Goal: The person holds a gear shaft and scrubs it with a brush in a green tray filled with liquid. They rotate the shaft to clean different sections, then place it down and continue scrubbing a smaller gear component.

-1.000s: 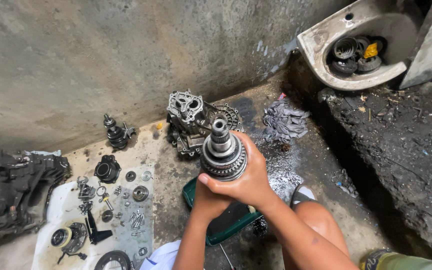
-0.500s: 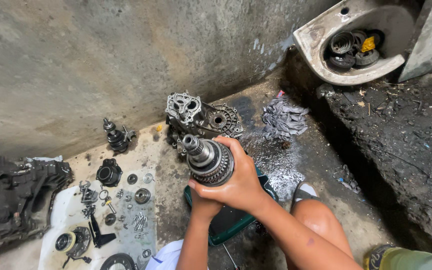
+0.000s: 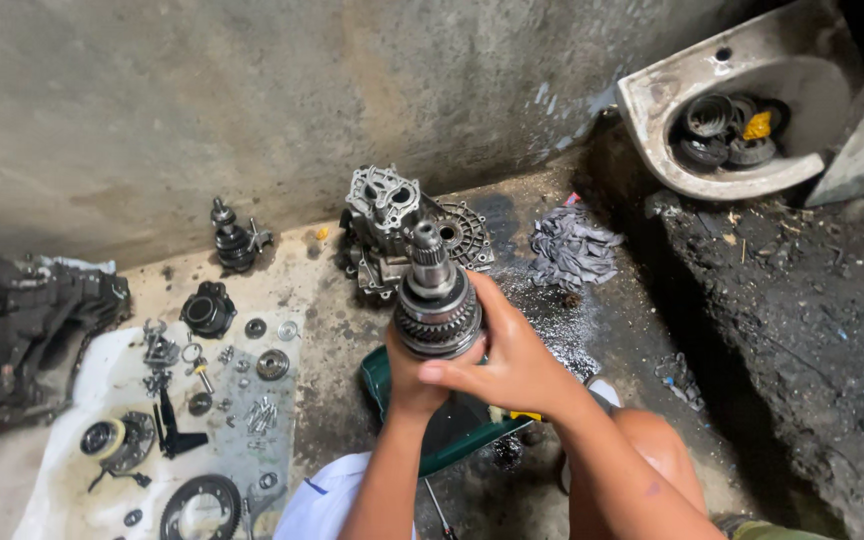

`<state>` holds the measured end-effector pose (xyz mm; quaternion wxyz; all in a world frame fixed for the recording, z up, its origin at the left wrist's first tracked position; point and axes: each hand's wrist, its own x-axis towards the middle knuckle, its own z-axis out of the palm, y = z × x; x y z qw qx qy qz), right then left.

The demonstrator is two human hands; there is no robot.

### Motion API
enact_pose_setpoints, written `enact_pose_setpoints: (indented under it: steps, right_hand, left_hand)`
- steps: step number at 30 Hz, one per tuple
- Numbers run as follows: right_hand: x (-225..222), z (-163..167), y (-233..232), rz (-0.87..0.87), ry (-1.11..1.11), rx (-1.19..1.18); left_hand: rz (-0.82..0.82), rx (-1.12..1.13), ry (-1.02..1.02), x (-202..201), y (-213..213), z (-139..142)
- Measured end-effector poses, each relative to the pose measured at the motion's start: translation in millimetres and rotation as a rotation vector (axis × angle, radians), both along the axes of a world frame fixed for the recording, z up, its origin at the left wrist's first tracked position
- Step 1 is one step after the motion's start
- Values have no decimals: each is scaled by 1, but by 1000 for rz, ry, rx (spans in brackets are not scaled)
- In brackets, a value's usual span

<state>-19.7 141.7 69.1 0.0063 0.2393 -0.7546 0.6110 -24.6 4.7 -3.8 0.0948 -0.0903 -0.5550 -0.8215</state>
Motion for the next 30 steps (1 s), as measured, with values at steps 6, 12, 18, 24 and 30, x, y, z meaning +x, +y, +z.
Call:
enact_pose_setpoints:
  steps: [6,12,18,24,30]
  right_hand:
    - [-9,-28,8,326,-243,-259]
    - [-14,-78,-33,246,-299,-151]
    - [-16,-103,-34,137,86,164]
    - [-24,-103,-33,155,-67,-106]
    - [-22,-74,-35,377,-525,-299]
  left_hand:
    - [-22,5,-137,6,-22,18]
    - [-2,-88,-13,6,-35,31]
    - [-87,-202,-20,13,-37,41]
    - [-68,-237,-24,13,-33,41]
    - [-210,-78,-111,12,-35,48]
